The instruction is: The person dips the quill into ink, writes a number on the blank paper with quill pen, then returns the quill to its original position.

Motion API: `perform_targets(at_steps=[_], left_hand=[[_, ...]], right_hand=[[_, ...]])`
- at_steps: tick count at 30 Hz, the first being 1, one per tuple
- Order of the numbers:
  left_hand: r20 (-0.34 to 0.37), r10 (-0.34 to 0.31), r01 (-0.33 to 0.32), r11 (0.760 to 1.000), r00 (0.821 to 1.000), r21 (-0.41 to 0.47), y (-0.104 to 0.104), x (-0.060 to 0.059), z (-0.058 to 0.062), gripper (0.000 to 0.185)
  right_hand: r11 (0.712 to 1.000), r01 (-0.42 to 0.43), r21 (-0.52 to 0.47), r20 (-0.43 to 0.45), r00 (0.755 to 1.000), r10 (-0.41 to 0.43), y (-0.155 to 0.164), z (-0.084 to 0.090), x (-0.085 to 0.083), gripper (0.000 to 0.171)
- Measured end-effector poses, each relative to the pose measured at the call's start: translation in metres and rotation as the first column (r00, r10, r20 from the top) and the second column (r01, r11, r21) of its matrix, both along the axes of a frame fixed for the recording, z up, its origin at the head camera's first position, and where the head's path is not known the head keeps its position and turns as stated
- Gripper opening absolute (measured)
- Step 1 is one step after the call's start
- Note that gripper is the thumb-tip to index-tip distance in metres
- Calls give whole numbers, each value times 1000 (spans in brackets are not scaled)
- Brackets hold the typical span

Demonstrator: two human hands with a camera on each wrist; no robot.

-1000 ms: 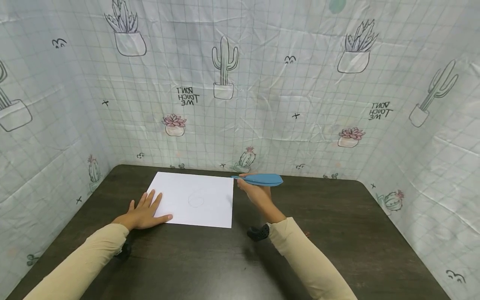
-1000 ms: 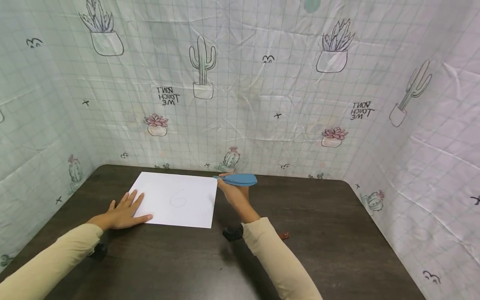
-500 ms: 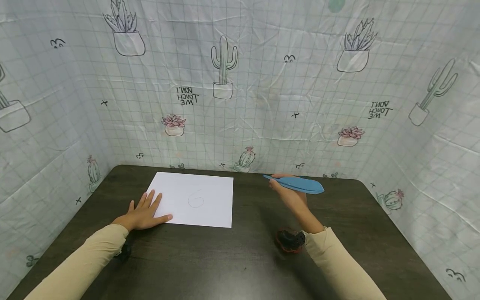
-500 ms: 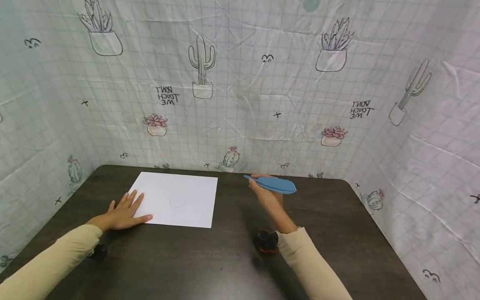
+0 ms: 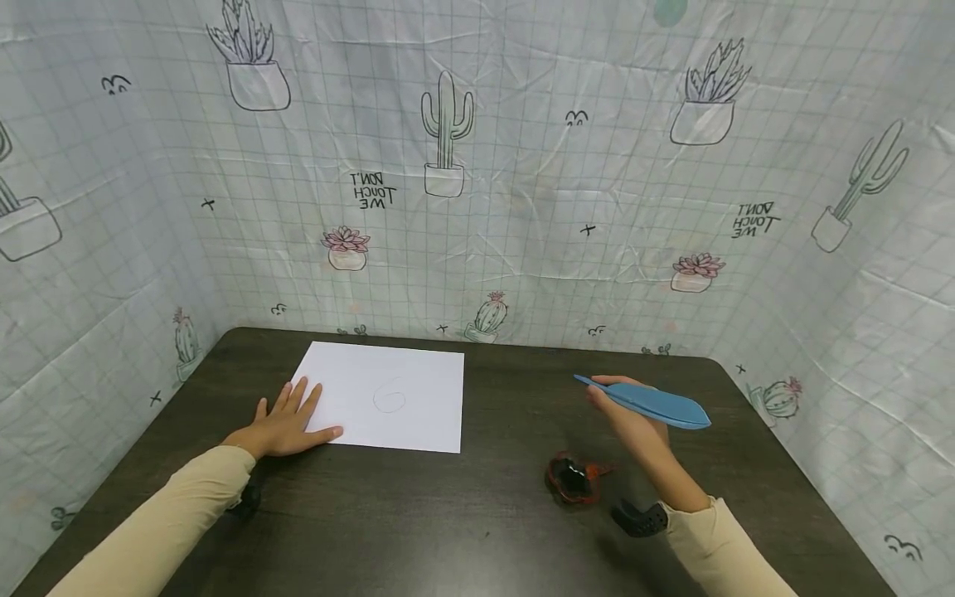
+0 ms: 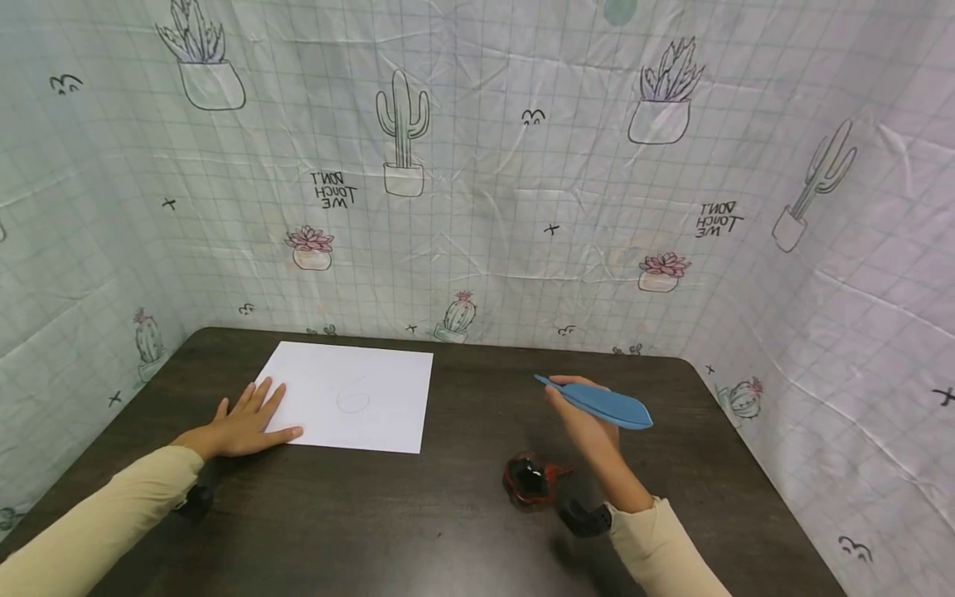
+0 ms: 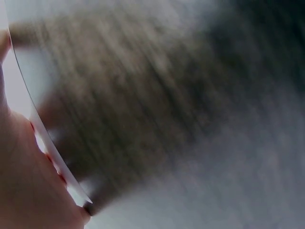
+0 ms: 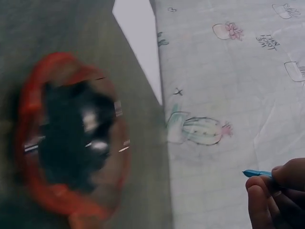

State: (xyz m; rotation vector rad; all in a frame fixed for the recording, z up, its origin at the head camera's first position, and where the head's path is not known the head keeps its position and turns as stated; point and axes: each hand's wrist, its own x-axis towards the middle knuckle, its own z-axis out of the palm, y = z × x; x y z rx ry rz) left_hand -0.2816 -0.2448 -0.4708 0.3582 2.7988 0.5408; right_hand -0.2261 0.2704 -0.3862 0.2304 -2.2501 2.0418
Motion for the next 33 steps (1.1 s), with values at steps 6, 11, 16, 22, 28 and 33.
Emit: perform_targets(at_steps=[6, 11, 16, 22, 28, 33], left_hand=[[14, 6, -6, 1000, 1000, 19, 1, 3, 7, 110], [11, 17, -17, 1000, 1000, 14, 0, 3, -1, 111], [-3, 22, -22, 1000, 1000, 11, -2, 2, -7, 113], [0, 15, -15, 999, 1000, 34, 1, 2, 0, 110], [8, 10, -10, 1000, 1000, 6, 5, 5, 8, 106], [16, 6, -6, 1000, 1000, 20, 8, 9, 14, 103]], right_hand=[[994, 64, 90, -29, 998, -62, 13, -12, 12, 38], [991, 52, 125, -55, 997, -46, 28, -22, 26, 34], [993, 29, 118, -46, 999, -24, 37, -29, 38, 36], [922, 181, 341, -243, 965, -100, 42, -38, 43, 25], [836, 296, 462, -341, 929, -141, 35, -34, 53, 23], [803, 327, 498, -346, 924, -161, 25, -25, 62, 25]])
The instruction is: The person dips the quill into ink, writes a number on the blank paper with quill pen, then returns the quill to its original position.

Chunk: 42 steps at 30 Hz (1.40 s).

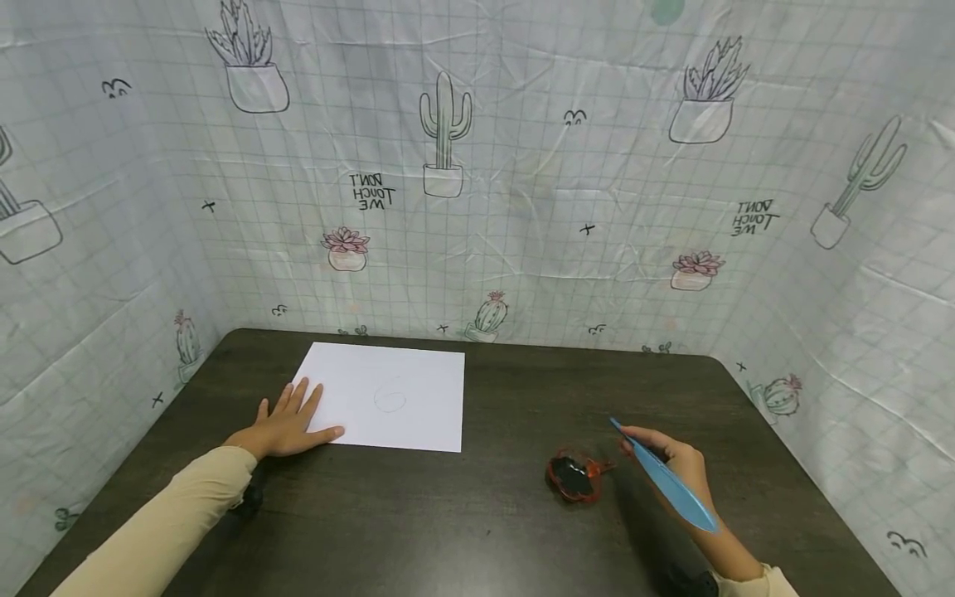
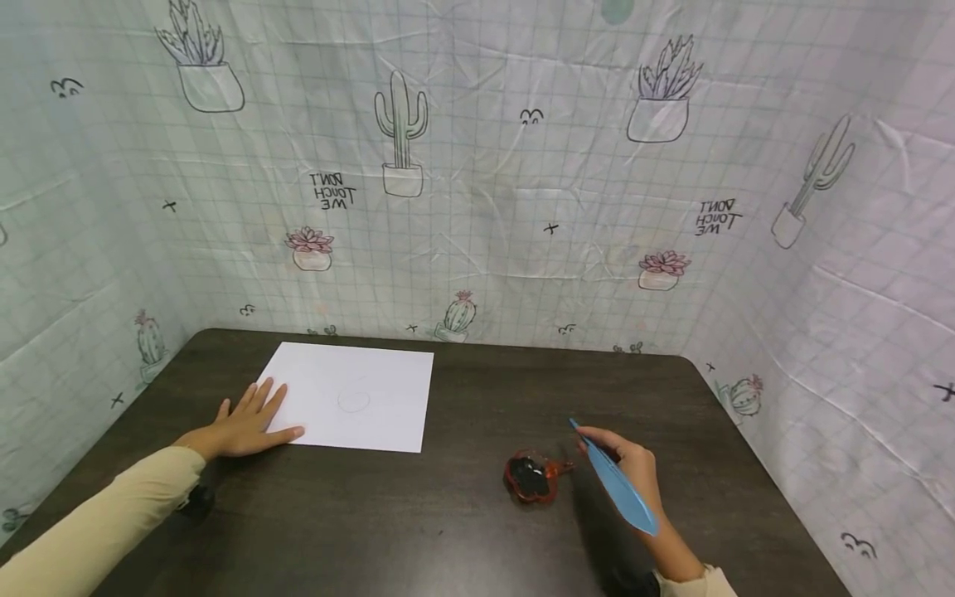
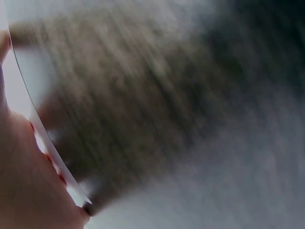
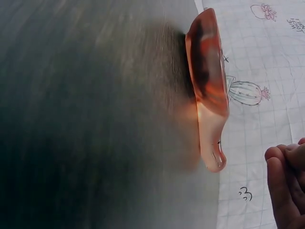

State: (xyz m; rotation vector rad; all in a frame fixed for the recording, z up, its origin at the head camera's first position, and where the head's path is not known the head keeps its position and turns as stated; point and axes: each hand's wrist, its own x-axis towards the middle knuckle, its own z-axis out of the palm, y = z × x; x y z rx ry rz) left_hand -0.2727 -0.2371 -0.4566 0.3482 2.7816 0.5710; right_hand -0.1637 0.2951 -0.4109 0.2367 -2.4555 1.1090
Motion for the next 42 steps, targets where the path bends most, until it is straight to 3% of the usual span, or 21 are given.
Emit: perform_targets(at_steps=[6, 9, 11, 14, 17, 21, 24, 26, 31, 35, 38, 42], left_hand=[[-9, -6, 6, 1000, 1000, 14, -3, -2, -6, 107], [-12, -4, 4, 1000, 1000, 17, -3, -1, -5, 107], [-12, -3, 3, 1000, 1000, 15, -2, 0, -3, 106], [-15, -7, 7, 1000, 1000, 1, 0, 2, 1, 103], [-12, -2, 1, 1000, 1000, -23, 1, 2, 1, 102], [-7, 5, -5, 1000, 1000, -21, 1, 3, -1, 101], [-5, 7, -7, 1000, 1000, -18, 1, 3, -1, 101], [-3, 9, -9, 1000, 1000, -21, 1, 3, -1, 101], [1, 9, -9, 1000, 1000, -19, 1, 3, 2, 103], [5, 9, -9, 1000, 1000, -3, -1, 1, -1, 106], [2, 7, -7, 1000, 1000, 5, -4, -3, -6, 108], [-6, -2, 2, 1000, 1000, 12, -4, -6, -9, 110]], right_hand=[[997, -11, -73, 41, 999, 14, 11, -17, -8, 31], [982, -31, -188, 82, 995, 48, 16, -23, -14, 35], [954, -48, -297, 119, 989, 87, 18, -25, -16, 39], [876, -66, -478, 173, 971, 168, 19, -24, -17, 44], [770, -75, -634, 203, 944, 259, 20, -22, -18, 45], [635, -109, -765, 205, 893, 401, 23, -19, -17, 36], [571, -110, -813, 214, 856, 470, 26, -17, -18, 34], [579, -94, -810, 241, 847, 474, 27, -17, -18, 35], [691, -45, -722, 340, 846, 410, 28, -17, -18, 37], [732, -31, -680, 384, 836, 392, 28, -16, -18, 33], [759, -19, -651, 429, 815, 389, 29, -15, -19, 38], [811, -36, -584, 502, 769, 395, 34, -15, -21, 56]])
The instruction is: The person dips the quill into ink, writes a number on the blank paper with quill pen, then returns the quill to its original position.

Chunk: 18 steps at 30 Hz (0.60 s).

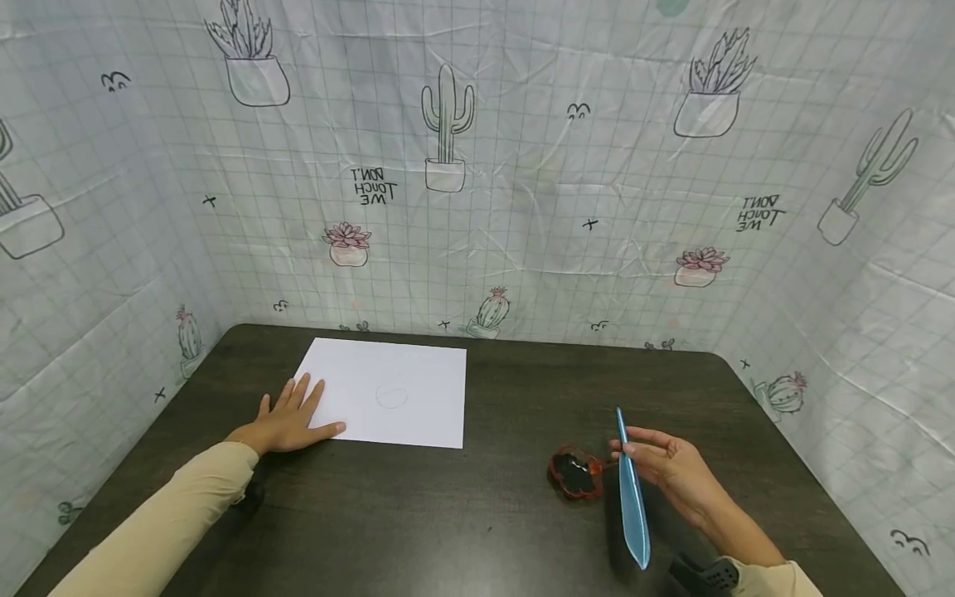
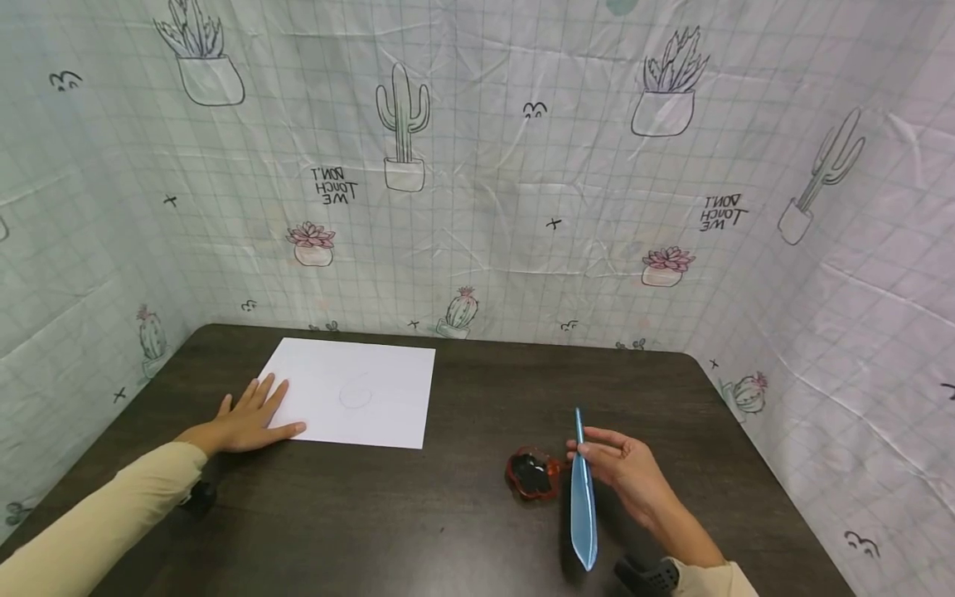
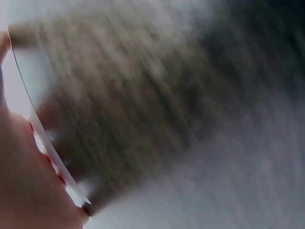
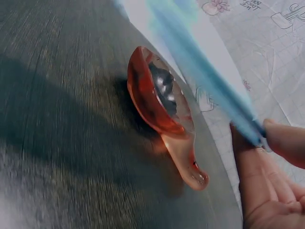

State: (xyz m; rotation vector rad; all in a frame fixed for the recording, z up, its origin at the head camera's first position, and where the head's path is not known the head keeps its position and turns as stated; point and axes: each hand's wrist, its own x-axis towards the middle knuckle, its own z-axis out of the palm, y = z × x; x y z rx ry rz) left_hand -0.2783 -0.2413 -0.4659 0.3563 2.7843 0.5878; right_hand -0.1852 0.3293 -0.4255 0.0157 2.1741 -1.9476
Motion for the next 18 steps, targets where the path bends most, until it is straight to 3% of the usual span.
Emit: perform_targets(at_steps=[3, 10, 18], left_hand=[[-1, 2, -2, 1000, 1000, -12, 0, 0, -1, 110], [6, 2, -1, 1000, 1000, -21, 0, -1, 0, 111], [9, 2, -2, 999, 1000, -52, 5, 3, 9, 104]], right_hand=[[997, -66, 37, 40, 997, 64, 5, -1, -1, 58], [987, -154, 56, 156, 977, 143, 14, -1, -2, 33], [940, -217, 262, 202, 965, 166, 16, 2, -2, 44]])
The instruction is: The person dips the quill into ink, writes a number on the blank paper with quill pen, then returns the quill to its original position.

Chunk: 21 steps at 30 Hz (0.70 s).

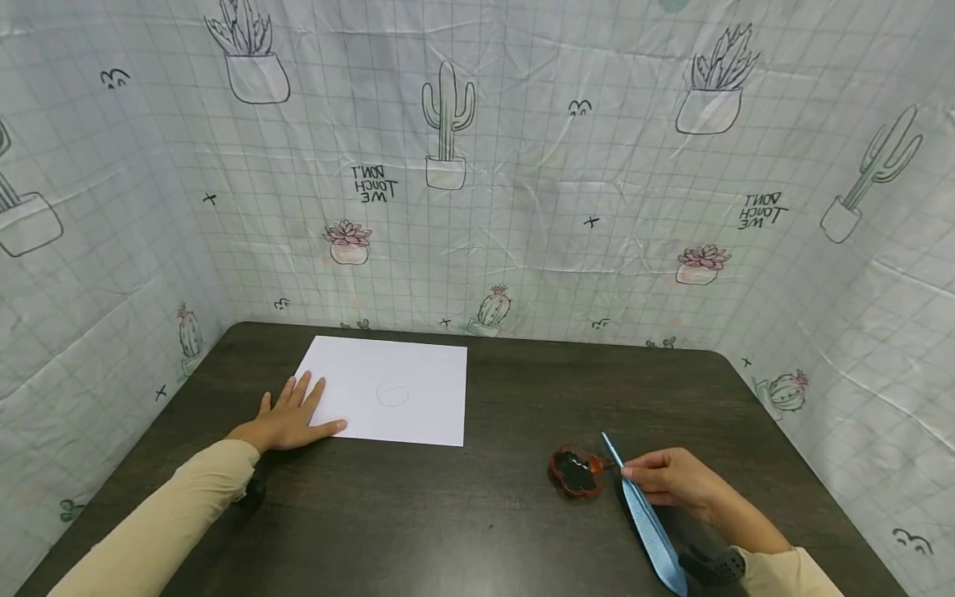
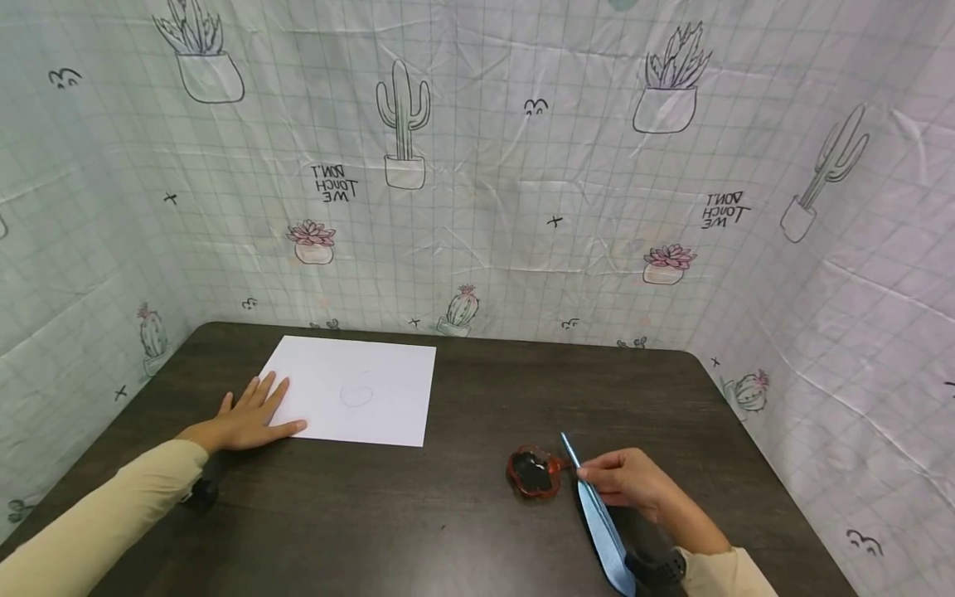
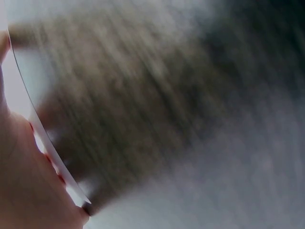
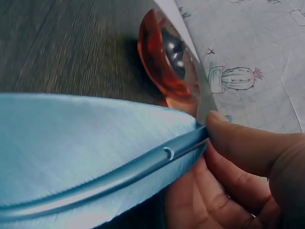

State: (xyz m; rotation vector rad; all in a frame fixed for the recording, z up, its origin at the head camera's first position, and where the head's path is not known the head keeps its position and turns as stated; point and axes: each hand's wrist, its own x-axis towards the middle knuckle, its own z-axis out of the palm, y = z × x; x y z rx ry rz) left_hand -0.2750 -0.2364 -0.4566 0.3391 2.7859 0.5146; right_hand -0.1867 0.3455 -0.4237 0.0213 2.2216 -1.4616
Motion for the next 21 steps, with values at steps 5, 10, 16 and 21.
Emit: perform_targets(at_steps=[5, 10, 16, 21], left_hand=[[-2, 1, -1, 1000, 1000, -4, 1, 1, 2, 103], [0, 1, -1, 999, 1000, 32, -1, 0, -1, 105], [-12, 4, -3, 999, 1000, 32, -6, -4, -11, 109], [-8, 6, -6, 999, 1000, 52, -3, 0, -3, 108]], right_hand=[[993, -21, 113, -30, 999, 24, -2, 1, -1, 40], [982, -4, 189, -48, 999, 13, -6, 3, -2, 37], [976, 16, 215, -59, 998, -4, -7, 1, -2, 36], [981, 16, 195, -72, 997, -1, -6, 2, -1, 37]])
